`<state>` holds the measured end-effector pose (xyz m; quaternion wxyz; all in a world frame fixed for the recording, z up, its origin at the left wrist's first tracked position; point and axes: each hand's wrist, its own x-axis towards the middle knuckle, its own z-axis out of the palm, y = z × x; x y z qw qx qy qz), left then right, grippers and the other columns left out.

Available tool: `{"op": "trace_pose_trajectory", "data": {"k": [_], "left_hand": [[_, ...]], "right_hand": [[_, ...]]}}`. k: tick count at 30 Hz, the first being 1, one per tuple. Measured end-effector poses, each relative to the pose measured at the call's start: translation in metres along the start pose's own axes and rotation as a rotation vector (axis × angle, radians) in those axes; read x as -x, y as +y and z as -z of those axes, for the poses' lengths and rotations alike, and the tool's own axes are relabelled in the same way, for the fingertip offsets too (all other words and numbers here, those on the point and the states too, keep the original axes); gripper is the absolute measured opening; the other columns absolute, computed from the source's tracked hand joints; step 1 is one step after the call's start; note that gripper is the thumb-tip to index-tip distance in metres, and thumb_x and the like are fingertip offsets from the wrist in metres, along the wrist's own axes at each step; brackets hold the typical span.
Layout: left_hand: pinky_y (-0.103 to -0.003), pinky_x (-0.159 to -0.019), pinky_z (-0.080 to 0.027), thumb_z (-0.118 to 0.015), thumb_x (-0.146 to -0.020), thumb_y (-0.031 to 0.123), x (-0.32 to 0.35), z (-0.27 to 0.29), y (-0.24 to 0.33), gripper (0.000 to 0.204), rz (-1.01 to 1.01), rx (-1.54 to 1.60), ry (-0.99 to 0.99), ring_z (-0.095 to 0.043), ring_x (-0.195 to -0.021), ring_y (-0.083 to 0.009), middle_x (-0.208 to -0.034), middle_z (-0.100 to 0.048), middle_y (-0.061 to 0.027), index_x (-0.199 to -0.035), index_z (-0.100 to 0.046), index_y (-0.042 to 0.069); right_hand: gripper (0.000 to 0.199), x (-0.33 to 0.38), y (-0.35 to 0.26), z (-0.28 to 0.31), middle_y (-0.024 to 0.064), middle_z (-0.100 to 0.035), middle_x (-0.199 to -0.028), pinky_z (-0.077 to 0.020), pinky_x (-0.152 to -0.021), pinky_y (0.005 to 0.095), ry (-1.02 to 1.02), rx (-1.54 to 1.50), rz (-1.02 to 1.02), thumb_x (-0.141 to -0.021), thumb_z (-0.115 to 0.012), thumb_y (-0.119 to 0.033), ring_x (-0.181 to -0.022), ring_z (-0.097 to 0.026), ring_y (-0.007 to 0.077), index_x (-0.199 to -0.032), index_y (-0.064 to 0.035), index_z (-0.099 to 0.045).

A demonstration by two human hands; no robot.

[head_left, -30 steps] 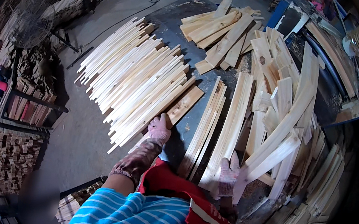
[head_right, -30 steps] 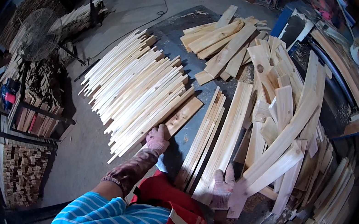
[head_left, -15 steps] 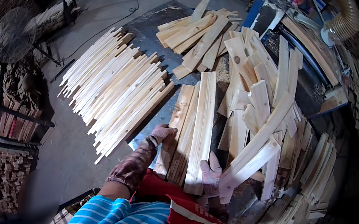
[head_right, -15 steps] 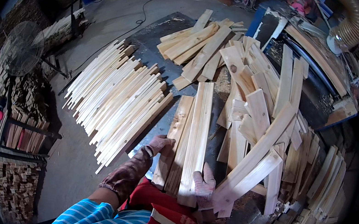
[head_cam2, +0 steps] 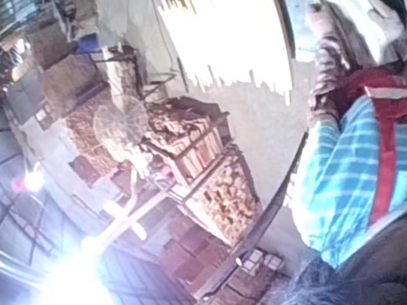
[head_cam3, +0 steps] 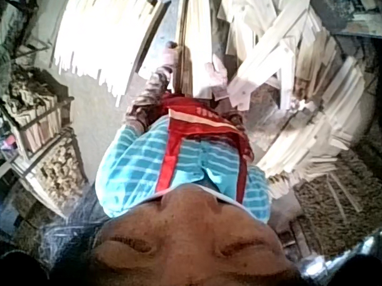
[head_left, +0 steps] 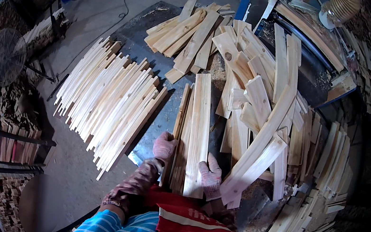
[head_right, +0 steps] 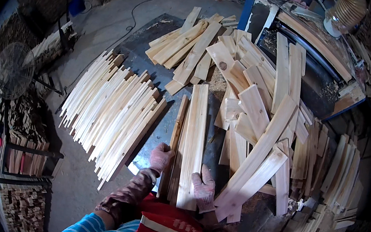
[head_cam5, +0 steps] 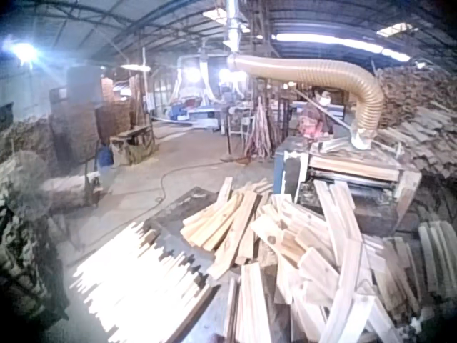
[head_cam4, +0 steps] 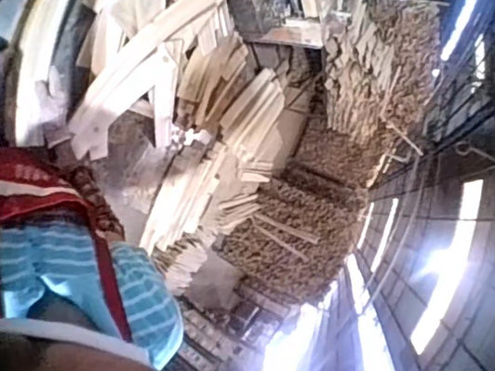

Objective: The person repeatedly picks up thin wooden planks from a pile, briefly inspects them, and places them into a neat stack. The task involves continuous sorting and stacking of the planks by hand.

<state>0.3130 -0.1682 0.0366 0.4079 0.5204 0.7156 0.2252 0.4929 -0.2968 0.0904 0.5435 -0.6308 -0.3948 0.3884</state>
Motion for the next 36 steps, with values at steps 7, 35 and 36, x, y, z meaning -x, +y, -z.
{"op": "trace_pose_trajectory", "data": {"k": [7,35,36], "left_hand": [[-0.038,-0.079,-0.055,-0.070,-0.089,0.023,-0.007,0.003,-0.009,0.025,0.018,0.020,-0.207,-0.070,-0.087,-0.0243,-0.091,-0.074,-0.0110,-0.107,-0.071,0.005],[-0.049,-0.105,-0.045,-0.067,-0.090,0.017,-0.034,0.115,-0.032,0.062,-0.373,-0.680,0.326,-0.051,-0.128,-0.0406,-0.143,-0.049,-0.0211,-0.146,-0.043,0.008],[-0.049,-0.106,-0.045,-0.068,-0.089,0.018,-0.031,0.107,-0.011,0.064,-0.452,-0.594,0.207,-0.051,-0.129,-0.0393,-0.143,-0.049,-0.0211,-0.147,-0.042,0.008]], "right_hand": [[0.046,-0.006,-0.023,-0.001,0.0073,-0.067,-0.111,-0.0492,-0.089,0.0303,-0.059,-0.095,-0.169,-0.093,-0.064,-0.013,-0.096,-0.060,0.0142,-0.137,-0.0028,-0.057],[0.089,0.024,-0.005,0.073,0.0282,-0.046,-0.142,-0.0430,-0.106,0.0457,0.562,0.943,-0.142,-0.079,-0.066,-0.017,-0.127,-0.051,0.0396,-0.157,-0.0021,-0.024],[0.088,0.029,-0.005,0.070,0.0273,-0.051,-0.137,-0.0490,-0.098,0.0424,0.548,0.788,-0.195,-0.080,-0.064,-0.013,-0.118,-0.058,0.0384,-0.157,-0.0040,-0.023]]}}
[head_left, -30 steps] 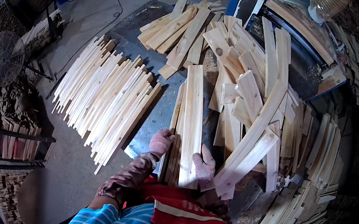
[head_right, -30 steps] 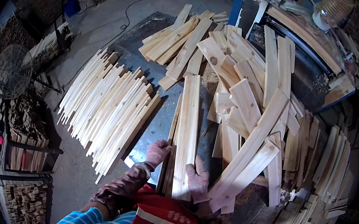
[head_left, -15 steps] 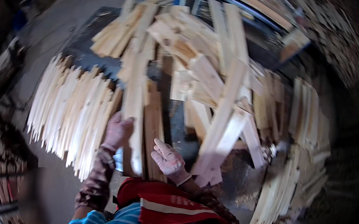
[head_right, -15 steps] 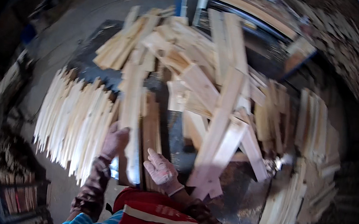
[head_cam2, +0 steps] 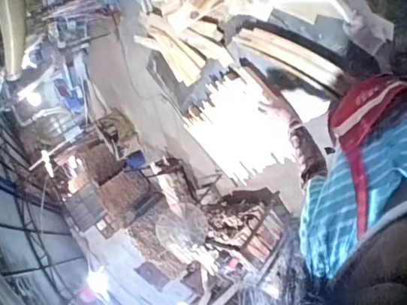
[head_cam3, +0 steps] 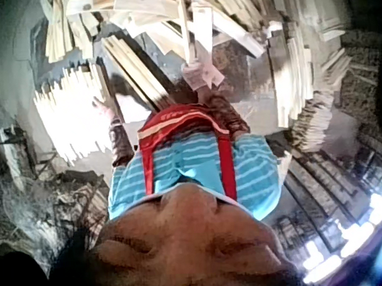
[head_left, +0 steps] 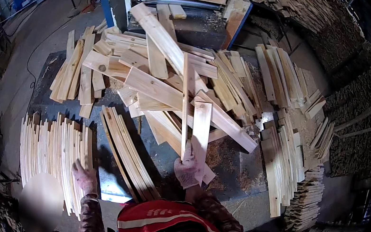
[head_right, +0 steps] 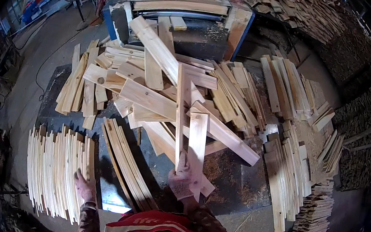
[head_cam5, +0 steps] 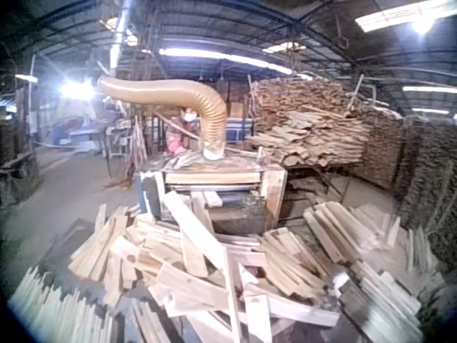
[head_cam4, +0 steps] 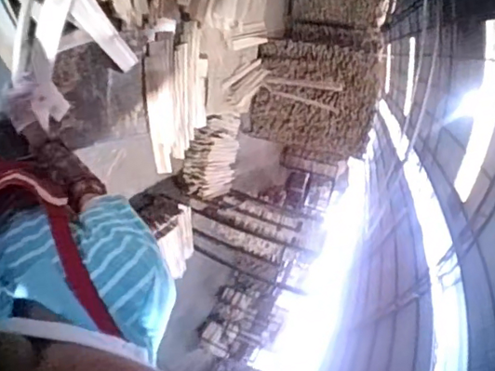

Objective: The person repeatedly picks up thin wooden planks from a pile, briefly inspects them, and places them into a neat stack. The task involves continuous sorting and stacking of the planks by hand.

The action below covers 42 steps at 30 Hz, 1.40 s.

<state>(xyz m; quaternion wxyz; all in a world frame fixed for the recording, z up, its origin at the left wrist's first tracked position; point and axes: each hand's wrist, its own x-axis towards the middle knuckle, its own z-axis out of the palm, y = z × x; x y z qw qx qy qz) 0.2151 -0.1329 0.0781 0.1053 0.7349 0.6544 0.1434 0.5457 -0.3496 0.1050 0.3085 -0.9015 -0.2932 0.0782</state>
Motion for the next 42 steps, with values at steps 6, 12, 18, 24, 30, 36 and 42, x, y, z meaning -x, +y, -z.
{"op": "trace_pose_trajectory", "data": {"k": [6,12,18,24,30,36,42], "left_hand": [[-0.041,-0.104,-0.047,-0.076,-0.088,0.016,0.027,0.057,0.231,0.064,-0.124,1.450,-1.083,-0.056,-0.123,-0.0276,-0.139,-0.055,-0.0164,-0.144,-0.047,0.004],[-0.043,-0.087,-0.059,-0.071,-0.080,0.001,0.030,0.034,0.257,0.044,0.179,1.684,-0.895,-0.070,-0.101,-0.0307,-0.112,-0.071,-0.0148,-0.123,-0.061,-0.001],[-0.033,-0.080,-0.058,-0.059,-0.088,0.002,0.029,0.031,0.210,0.032,0.060,1.409,-0.730,-0.069,-0.093,-0.0194,-0.105,-0.071,-0.0099,-0.119,-0.065,0.000],[-0.033,-0.102,-0.045,-0.069,-0.097,0.031,0.066,0.035,0.236,0.059,-0.325,1.366,-0.678,-0.057,-0.117,-0.0197,-0.131,-0.061,-0.0102,-0.144,-0.047,0.002],[-0.036,-0.122,-0.020,-0.080,-0.086,0.040,0.038,0.065,0.236,0.114,-0.503,1.177,-0.717,-0.018,-0.151,-0.0218,-0.167,-0.016,-0.0140,-0.162,-0.001,0.011],[-0.033,-0.107,-0.042,-0.084,-0.080,0.045,0.038,0.074,0.193,0.101,-0.235,1.460,-0.541,-0.047,-0.129,-0.0167,-0.141,-0.051,-0.0063,-0.156,-0.028,0.009],[-0.034,-0.077,-0.058,-0.078,-0.082,0.024,-0.034,0.113,0.063,0.056,0.116,1.347,-0.513,-0.067,-0.084,-0.0192,-0.103,-0.068,-0.0090,-0.127,-0.052,0.002]], "right_hand": [[0.069,0.037,-0.048,0.003,0.0243,-0.059,-0.129,-0.0526,-0.098,0.0460,0.182,-0.604,0.495,-0.084,-0.065,-0.014,-0.115,-0.061,0.0426,-0.148,-0.0049,-0.041],[0.095,-0.003,-0.006,0.066,0.0274,-0.028,-0.157,-0.0331,-0.115,0.0497,0.166,0.036,0.115,-0.080,-0.078,-0.038,-0.141,-0.034,0.0427,-0.150,0.0065,-0.030],[0.099,0.000,0.076,0.021,0.0280,-0.045,-0.138,-0.0406,-0.109,0.0484,0.165,0.027,-0.034,-0.072,-0.079,-0.020,-0.129,-0.046,0.0456,-0.152,0.0033,-0.026],[0.090,-0.026,-0.076,0.075,0.0266,-0.042,-0.149,-0.0410,-0.109,0.0409,-0.004,-0.861,0.268,-0.087,-0.075,-0.021,-0.133,-0.048,0.0346,-0.156,0.0052,-0.024],[0.075,-0.028,-0.130,0.066,0.0163,-0.056,-0.140,-0.0454,-0.102,0.0365,-0.369,-1.054,0.098,-0.101,-0.060,-0.041,-0.121,-0.058,0.0249,-0.155,-0.0002,-0.030],[0.064,-0.026,-0.152,0.005,0.0137,-0.041,-0.156,-0.0286,-0.119,0.0359,-0.649,-1.376,0.230,-0.107,-0.045,-0.043,-0.144,-0.039,0.0231,-0.153,0.0002,-0.036],[0.067,-0.014,-0.074,-0.053,0.0201,-0.054,-0.145,-0.0393,-0.111,0.0336,-0.783,-0.669,-0.064,-0.096,-0.065,-0.039,-0.134,-0.052,0.0258,-0.147,0.0014,-0.046]]}}
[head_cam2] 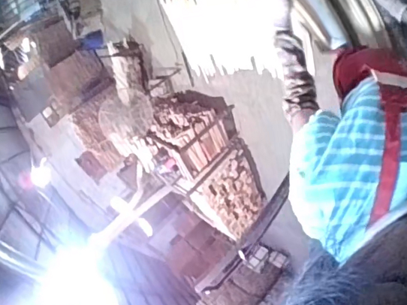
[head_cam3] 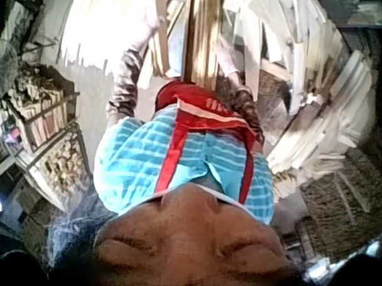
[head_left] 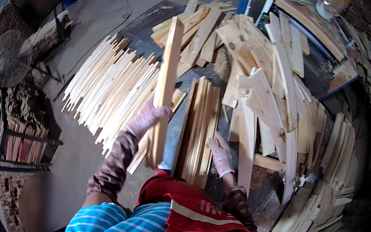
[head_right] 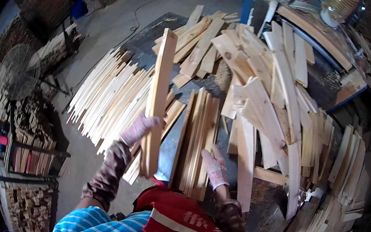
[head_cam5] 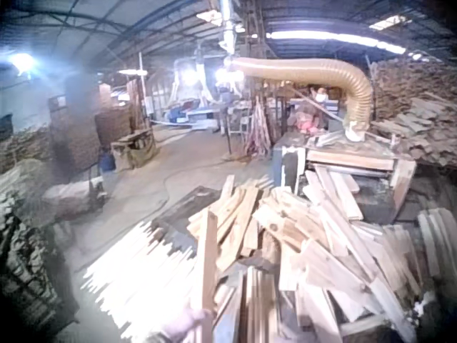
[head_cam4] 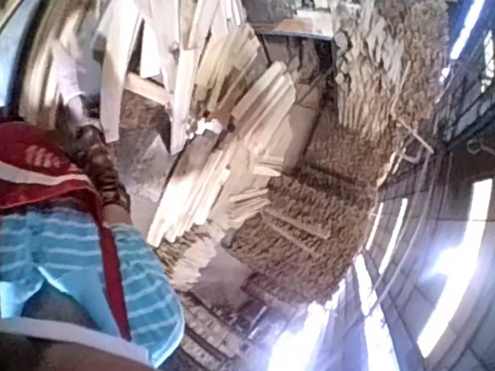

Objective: The person repeatedly picks up thin wooden planks from a pile, briefly inspects them, and places them into a neat stack. The task involves continuous sorting and stacking of the planks by hand.

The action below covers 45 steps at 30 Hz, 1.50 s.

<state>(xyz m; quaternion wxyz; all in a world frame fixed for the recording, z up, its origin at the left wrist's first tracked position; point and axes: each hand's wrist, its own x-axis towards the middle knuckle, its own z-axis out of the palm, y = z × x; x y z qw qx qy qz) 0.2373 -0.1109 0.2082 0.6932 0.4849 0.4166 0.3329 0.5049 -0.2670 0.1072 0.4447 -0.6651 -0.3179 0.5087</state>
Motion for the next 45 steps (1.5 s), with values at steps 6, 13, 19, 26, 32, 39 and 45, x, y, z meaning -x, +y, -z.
{"op": "trace_pose_trajectory", "data": {"k": [6,13,19,26,32,39,45], "left_hand": [[-0.035,-0.086,-0.054,-0.071,-0.078,0.008,0.007,0.095,-0.065,0.055,0.169,-0.376,0.210,-0.067,-0.092,-0.0204,-0.106,-0.069,-0.0103,-0.130,-0.055,0.003],[-0.041,-0.074,-0.054,-0.075,-0.072,0.006,-0.006,0.015,-0.199,0.095,0.408,-0.275,0.200,-0.069,-0.082,-0.0262,-0.092,-0.072,-0.0153,-0.155,-0.029,0.000],[-0.040,-0.107,-0.044,-0.076,-0.069,0.017,-0.005,-0.024,-0.156,0.100,0.440,-0.376,0.291,-0.055,-0.127,-0.0387,-0.136,-0.058,-0.0270,-0.157,-0.029,0.005],[-0.048,-0.114,-0.038,-0.078,-0.068,0.026,-0.011,-0.028,-0.169,0.101,0.559,-0.521,0.281,-0.042,-0.136,-0.0496,-0.155,-0.032,-0.0301,-0.155,-0.029,0.012],[-0.044,-0.114,-0.039,-0.079,-0.073,0.029,-0.014,-0.022,-0.175,0.095,0.457,-0.643,0.306,-0.041,-0.139,-0.0467,-0.161,-0.017,-0.0272,-0.153,-0.032,0.007],[-0.044,-0.105,-0.047,-0.076,-0.075,0.023,-0.003,-0.020,-0.127,0.095,0.409,-0.721,0.343,-0.060,-0.123,-0.0400,-0.127,-0.064,-0.0273,-0.155,-0.030,0.002],[-0.048,-0.106,-0.045,-0.066,-0.073,0.004,0.004,0.004,-0.163,0.077,0.096,-1.138,0.315,-0.051,-0.127,-0.0468,-0.147,-0.043,-0.0242,-0.145,-0.040,0.007]], "right_hand": [[0.045,0.038,0.129,0.013,0.0129,-0.070,-0.105,-0.0502,-0.083,0.0384,0.129,0.569,-0.193,-0.089,-0.069,-0.034,-0.094,-0.065,0.0230,-0.118,0.0002,-0.064],[0.036,0.035,0.102,0.002,0.0044,-0.070,-0.087,-0.0531,-0.066,0.0337,0.021,-0.157,-0.449,-0.088,-0.071,-0.031,-0.073,-0.065,0.0174,-0.107,-0.0005,-0.070],[0.024,0.030,0.116,-0.016,0.0057,-0.071,-0.095,-0.0571,-0.072,0.0358,-0.114,-0.276,-0.593,-0.092,-0.071,-0.027,-0.080,-0.069,0.0215,-0.105,-0.0074,-0.069],[0.019,0.023,0.067,-0.030,0.0031,-0.066,-0.085,-0.0470,-0.069,0.0313,-0.215,0.425,-0.425,-0.093,-0.066,-0.022,-0.077,-0.057,0.0135,-0.096,-0.0038,-0.071],[0.024,0.027,0.111,-0.010,0.0000,-0.068,-0.093,-0.0476,-0.075,0.0295,-0.243,0.095,-0.404,-0.094,-0.067,-0.021,-0.083,-0.056,0.0121,-0.107,-0.0015,-0.071],[0.043,0.060,0.071,-0.011,0.0161,-0.069,-0.118,-0.0486,-0.095,0.0352,-0.322,0.314,-0.148,-0.094,-0.063,-0.032,-0.111,-0.065,0.0240,-0.129,-0.0071,-0.063],[0.062,0.086,0.103,0.018,0.0206,-0.059,-0.136,-0.0420,-0.108,0.0409,-0.132,0.555,0.016,-0.092,-0.063,-0.039,-0.126,-0.055,0.0360,-0.142,-0.0043,-0.051]]}}
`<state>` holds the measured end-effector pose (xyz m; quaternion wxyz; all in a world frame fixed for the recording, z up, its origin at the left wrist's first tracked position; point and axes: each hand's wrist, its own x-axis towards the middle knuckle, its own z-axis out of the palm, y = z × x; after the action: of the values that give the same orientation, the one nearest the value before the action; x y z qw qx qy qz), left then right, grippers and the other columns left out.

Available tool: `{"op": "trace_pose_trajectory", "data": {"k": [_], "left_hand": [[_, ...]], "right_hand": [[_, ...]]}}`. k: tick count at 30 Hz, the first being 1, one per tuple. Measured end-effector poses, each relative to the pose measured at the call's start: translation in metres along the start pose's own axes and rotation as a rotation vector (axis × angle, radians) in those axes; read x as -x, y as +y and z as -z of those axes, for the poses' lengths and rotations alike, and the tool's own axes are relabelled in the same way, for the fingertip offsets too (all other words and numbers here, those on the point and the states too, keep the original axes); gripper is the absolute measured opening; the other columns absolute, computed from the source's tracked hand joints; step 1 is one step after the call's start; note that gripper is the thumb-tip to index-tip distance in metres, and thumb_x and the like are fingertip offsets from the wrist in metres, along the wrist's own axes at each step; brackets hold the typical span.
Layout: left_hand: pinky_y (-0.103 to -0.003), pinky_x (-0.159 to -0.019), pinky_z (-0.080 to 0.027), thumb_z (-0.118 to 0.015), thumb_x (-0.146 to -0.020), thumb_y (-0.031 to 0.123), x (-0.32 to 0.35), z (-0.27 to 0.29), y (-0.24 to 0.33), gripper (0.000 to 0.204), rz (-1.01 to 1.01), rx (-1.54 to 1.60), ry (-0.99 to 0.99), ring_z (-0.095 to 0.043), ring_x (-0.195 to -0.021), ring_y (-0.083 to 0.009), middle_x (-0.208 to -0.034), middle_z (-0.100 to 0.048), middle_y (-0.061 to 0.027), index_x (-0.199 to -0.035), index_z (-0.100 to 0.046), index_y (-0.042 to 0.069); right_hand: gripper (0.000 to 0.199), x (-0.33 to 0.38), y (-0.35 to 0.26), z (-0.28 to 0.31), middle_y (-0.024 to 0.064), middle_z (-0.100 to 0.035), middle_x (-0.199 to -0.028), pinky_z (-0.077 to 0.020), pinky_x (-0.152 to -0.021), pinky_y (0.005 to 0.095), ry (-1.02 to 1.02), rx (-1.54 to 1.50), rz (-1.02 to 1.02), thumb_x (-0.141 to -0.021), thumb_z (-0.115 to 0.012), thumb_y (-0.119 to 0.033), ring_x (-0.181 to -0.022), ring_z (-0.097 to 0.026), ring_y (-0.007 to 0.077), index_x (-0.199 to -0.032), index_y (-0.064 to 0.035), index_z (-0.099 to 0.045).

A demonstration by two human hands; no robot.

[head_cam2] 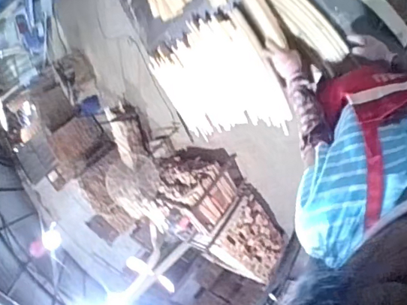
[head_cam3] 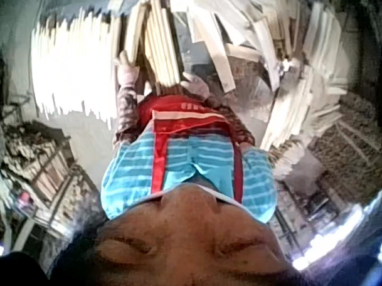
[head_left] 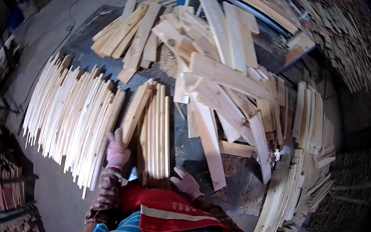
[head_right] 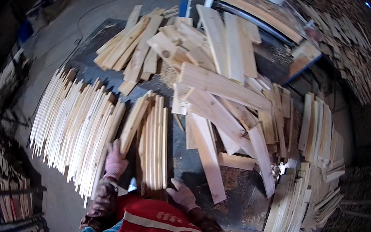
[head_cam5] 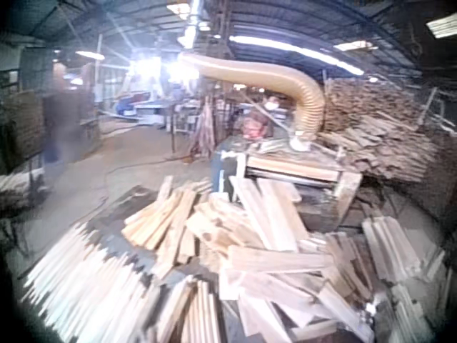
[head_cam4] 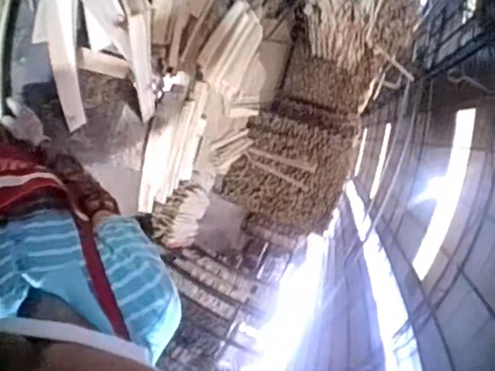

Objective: The person repeatedly picks up thin wooden planks from a pile, briefly inspects them, and places them into a neat stack. The task involves continuous sorting and stacking of the planks by hand.

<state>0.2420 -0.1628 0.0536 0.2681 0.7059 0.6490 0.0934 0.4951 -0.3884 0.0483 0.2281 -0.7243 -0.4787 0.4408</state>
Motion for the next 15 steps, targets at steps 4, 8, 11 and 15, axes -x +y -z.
{"op": "trace_pose_trajectory", "data": {"k": [4,8,11,15], "left_hand": [[-0.046,-0.102,-0.049,-0.069,-0.073,0.003,0.006,0.026,-0.024,0.059,-0.091,-0.108,0.158,-0.053,-0.126,-0.0446,-0.146,-0.047,-0.0197,-0.131,-0.055,0.008],[-0.042,-0.103,-0.049,-0.073,-0.072,0.003,-0.003,0.012,-0.023,0.054,0.186,-0.113,0.201,-0.054,-0.127,-0.0379,-0.148,-0.045,-0.0180,-0.124,-0.059,0.006],[-0.044,-0.110,-0.040,-0.077,-0.070,0.010,-0.001,0.015,-0.037,0.082,0.279,-0.174,0.356,-0.044,-0.136,-0.0373,-0.156,-0.034,-0.0175,-0.144,-0.041,0.012],[-0.052,-0.116,-0.031,-0.078,-0.071,0.015,-0.017,0.032,-0.040,0.096,0.263,-0.345,0.102,-0.029,-0.146,-0.0405,-0.160,-0.027,-0.0204,-0.154,-0.031,0.014]], "right_hand": [[0.084,0.008,0.004,0.044,0.0234,-0.041,-0.152,-0.0289,-0.118,0.0493,0.523,0.520,-0.140,-0.085,-0.069,-0.043,-0.138,-0.041,0.0409,-0.149,0.0008,-0.038],[0.093,-0.006,0.040,0.084,0.0266,-0.048,-0.143,-0.0324,-0.114,0.0533,0.551,0.642,-0.426,-0.081,-0.070,-0.039,-0.134,-0.045,0.0428,-0.152,0.0011,-0.026],[0.089,-0.010,0.017,0.110,0.0255,-0.053,-0.134,-0.0445,-0.103,0.0510,0.465,0.398,-0.367,-0.078,-0.070,-0.037,-0.123,-0.054,0.0435,-0.149,0.0008,-0.031],[0.071,0.003,-0.031,0.121,0.0226,-0.062,-0.116,-0.0504,-0.090,0.0507,0.508,0.300,-0.087,-0.074,-0.073,-0.037,-0.107,-0.060,0.0417,-0.133,-0.0043,-0.049]]}}
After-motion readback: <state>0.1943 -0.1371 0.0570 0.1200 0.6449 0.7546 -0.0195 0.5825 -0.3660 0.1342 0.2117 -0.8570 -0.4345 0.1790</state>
